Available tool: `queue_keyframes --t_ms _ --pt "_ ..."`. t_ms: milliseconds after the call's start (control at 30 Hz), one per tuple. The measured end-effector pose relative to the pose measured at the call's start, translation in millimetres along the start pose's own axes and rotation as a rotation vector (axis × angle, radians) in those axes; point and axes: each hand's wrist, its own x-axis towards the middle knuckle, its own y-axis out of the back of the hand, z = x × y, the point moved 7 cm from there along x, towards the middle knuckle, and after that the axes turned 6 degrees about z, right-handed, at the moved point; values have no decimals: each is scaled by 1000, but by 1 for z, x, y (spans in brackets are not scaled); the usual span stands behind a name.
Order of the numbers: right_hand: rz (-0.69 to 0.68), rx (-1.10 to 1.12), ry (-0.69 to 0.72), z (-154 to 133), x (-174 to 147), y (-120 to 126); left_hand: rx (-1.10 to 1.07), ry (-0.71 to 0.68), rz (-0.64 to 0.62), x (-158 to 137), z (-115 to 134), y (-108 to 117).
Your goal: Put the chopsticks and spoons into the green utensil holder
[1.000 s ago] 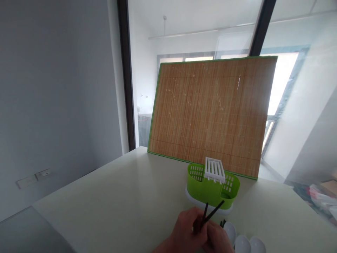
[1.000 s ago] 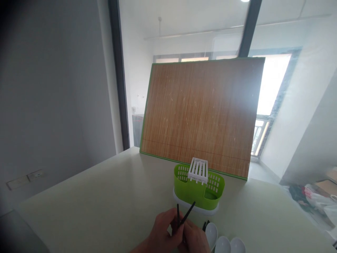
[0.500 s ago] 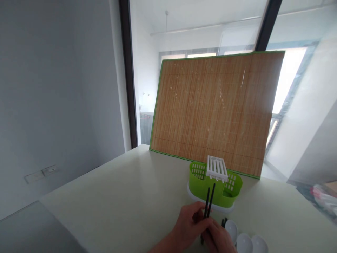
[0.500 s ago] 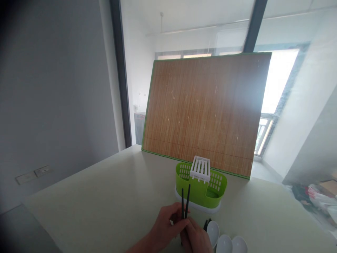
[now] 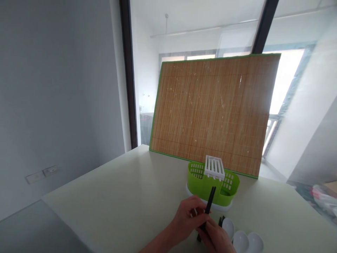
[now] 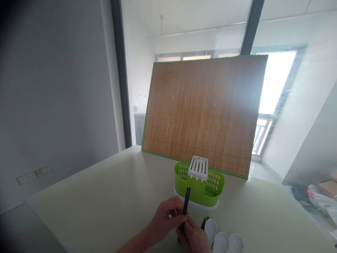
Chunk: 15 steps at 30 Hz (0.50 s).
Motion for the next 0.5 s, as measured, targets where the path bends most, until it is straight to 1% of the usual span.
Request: queue_keyframes --t_ms 67,133,333,400,433,500 --pt "3 -45 22 1 -1 -2 64 -40 -30 2 14 3" --pt "9 -83 47 2 -2 -4 100 -49 -76 4 26 5" --pt "54 -170 96 5 -4 -8 203 -83 -192 8 50 8" --pt "56 -198 116 5 -5 -6 226 -105 -182 15 61 15" --pt "64 -219 116 5 -6 -3 231 -119 -155 20 69 22" --pt "90 -273 115 5 -7 4 236 -163 -59 34 90 39"
